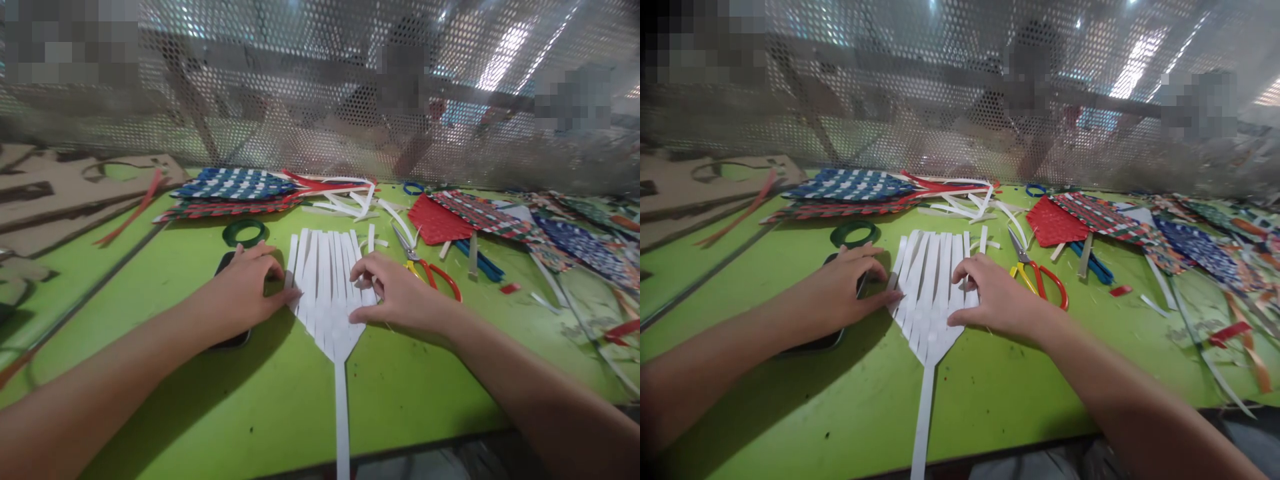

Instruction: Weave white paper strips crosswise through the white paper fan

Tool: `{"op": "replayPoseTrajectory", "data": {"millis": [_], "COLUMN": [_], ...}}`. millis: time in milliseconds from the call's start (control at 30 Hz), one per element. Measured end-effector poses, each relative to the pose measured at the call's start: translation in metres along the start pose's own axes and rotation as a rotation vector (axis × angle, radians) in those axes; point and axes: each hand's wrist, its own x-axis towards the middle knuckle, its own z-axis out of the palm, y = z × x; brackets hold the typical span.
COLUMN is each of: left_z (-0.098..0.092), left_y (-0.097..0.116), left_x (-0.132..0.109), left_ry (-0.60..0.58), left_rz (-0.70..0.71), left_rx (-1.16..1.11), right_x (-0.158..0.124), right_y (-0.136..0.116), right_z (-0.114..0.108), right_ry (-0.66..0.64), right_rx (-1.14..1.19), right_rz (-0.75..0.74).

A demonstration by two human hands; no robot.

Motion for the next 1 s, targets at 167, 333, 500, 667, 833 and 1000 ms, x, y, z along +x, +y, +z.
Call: {"op": "replayPoseTrajectory", "data": {"millis": [167, 333, 500, 667, 833, 1000], "left_z": [0.001, 0.0, -0.001, -0.004, -0.007, -0.01], "left_y": [-0.001, 0.0, 0.001, 0.009, 0.007, -0.004], "left_x": [-0.002, -0.003, -0.003, -0.004, -0.001, 0.005], "left_ry": [0.019, 0.032, 0.032, 0.048, 0.107, 0.153], "left_rz": [0.019, 0.057, 0.062, 0.096, 0.124, 0.066], "left_rx": [-0.003, -0.011, -0.012, -0.037, -0.06, -0.055], "right_x": [-0.002, -0.002, -0.001, -0.001, 0.0, 0.0], "right_y": [0.001, 0.003, 0.003, 0.004, 0.006, 0.008], "right_z": [-0.005, -0.008, -0.009, -0.009, -0.008, -0.008], "right_ry": [-0.052, -0.089, -0.113, -0.14, -0.171, -0.18], "right_rx": [-0.097, -0.085, -0.12, -0.148, -0.145, -0.134], "right_rz": [-0.049, -0.076, -0.102, -0.121, -0.161, -0.177]}}
